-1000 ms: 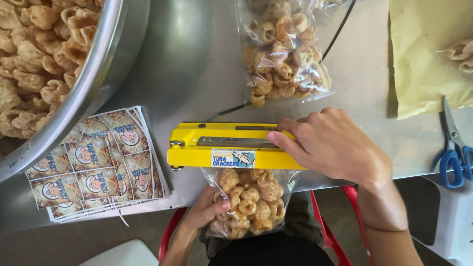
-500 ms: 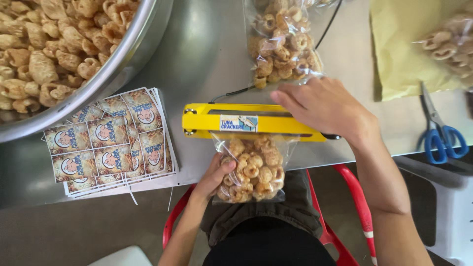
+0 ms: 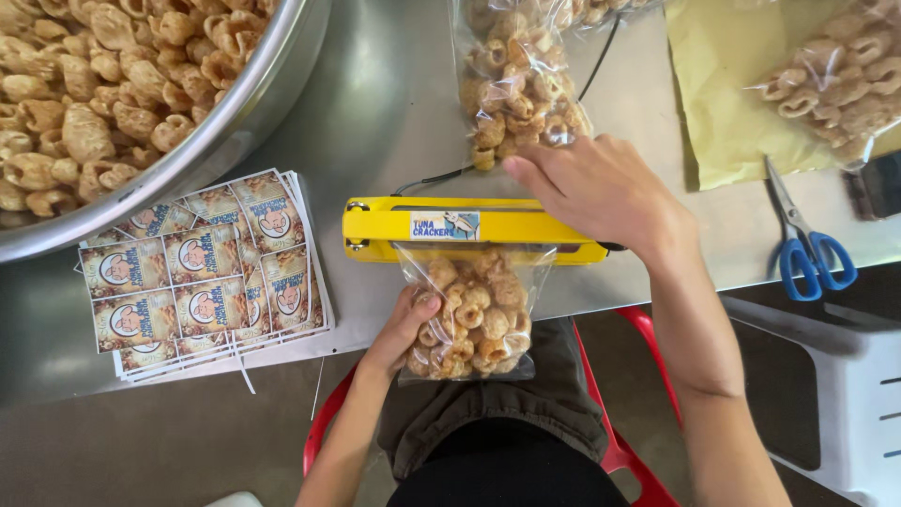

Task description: The person fills clear plastic bags with ring-shaped snacks from a large metal bowl, then uses a yellow handheld heat sealer to seal each bag. Sealed bags are placed on the table to the right.

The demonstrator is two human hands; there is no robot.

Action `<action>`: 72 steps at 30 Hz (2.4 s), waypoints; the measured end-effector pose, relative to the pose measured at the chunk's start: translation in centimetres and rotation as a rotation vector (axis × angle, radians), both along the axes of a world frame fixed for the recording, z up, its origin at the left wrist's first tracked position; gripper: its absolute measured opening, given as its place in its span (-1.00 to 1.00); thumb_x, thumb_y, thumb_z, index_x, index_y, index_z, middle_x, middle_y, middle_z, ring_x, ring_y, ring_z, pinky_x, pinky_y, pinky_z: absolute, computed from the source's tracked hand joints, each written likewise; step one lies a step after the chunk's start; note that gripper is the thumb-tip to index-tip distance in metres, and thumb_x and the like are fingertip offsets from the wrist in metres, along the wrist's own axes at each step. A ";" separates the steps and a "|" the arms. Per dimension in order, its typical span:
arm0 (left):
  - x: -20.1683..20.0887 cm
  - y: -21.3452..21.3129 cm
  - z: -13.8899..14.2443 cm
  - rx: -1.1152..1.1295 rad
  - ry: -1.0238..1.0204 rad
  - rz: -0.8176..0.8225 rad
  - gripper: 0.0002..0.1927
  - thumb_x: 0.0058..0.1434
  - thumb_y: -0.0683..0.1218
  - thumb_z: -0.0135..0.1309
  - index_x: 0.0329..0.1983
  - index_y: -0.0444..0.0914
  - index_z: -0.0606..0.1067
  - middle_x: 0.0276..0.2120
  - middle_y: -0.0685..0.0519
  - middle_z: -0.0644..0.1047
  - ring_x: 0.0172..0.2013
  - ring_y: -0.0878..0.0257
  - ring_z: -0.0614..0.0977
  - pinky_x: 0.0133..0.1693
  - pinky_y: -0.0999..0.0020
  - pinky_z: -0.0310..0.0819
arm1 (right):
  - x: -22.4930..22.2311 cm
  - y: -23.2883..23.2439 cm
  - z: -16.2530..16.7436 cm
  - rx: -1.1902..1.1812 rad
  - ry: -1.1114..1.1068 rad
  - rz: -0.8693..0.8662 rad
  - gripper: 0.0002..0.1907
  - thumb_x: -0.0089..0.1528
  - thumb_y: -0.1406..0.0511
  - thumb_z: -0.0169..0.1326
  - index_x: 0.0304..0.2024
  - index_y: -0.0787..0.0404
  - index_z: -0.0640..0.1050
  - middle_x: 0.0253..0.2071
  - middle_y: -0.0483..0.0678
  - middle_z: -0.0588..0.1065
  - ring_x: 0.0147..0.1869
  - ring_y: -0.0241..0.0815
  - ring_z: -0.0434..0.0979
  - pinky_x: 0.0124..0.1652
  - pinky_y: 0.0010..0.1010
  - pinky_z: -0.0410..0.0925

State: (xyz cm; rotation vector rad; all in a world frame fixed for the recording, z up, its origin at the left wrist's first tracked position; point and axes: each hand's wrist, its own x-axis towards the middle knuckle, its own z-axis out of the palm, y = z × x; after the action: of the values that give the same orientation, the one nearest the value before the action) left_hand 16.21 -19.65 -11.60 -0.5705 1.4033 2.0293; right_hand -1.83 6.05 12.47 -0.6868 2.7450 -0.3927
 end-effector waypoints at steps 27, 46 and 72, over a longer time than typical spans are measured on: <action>6.4 -3.0 2.9 0.541 -0.351 0.003 -0.04 -0.20 -0.26 0.44 0.35 -0.42 0.34 0.19 -0.17 0.54 0.25 0.02 0.51 0.31 0.08 0.29 | 0.7 1.4 -3.1 -0.161 -0.050 0.065 -0.67 0.22 0.22 0.12 0.00 0.21 0.59 -0.14 -0.09 0.61 -0.10 -0.10 0.63 -0.21 -0.31 0.46; -1.7 0.4 -1.8 0.282 0.121 -0.044 -0.09 0.20 0.14 0.27 0.42 -0.42 0.16 0.17 -0.05 0.45 0.19 0.17 0.52 0.16 0.24 0.52 | 2.1 0.5 1.5 -0.121 0.488 0.103 -0.85 0.49 0.27 0.07 -0.11 0.19 0.60 -0.40 0.01 0.55 -0.39 0.09 0.54 -0.36 -0.13 0.38; -2.5 1.1 5.0 0.196 0.060 0.020 -0.30 0.25 0.18 0.13 0.25 -0.42 0.34 0.05 -0.11 0.55 0.01 0.22 0.63 0.00 0.31 0.59 | 4.2 5.1 -8.4 -0.672 0.085 -0.023 -0.74 0.19 0.40 0.21 -0.05 0.28 0.57 -0.09 -0.01 0.56 0.04 -0.05 0.54 0.06 -0.26 0.38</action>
State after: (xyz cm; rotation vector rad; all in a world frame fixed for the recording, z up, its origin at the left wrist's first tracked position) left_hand 13.76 -18.58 -6.59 -0.4436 1.2177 2.1854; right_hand 2.36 11.15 4.12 -0.8288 2.6797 -1.3499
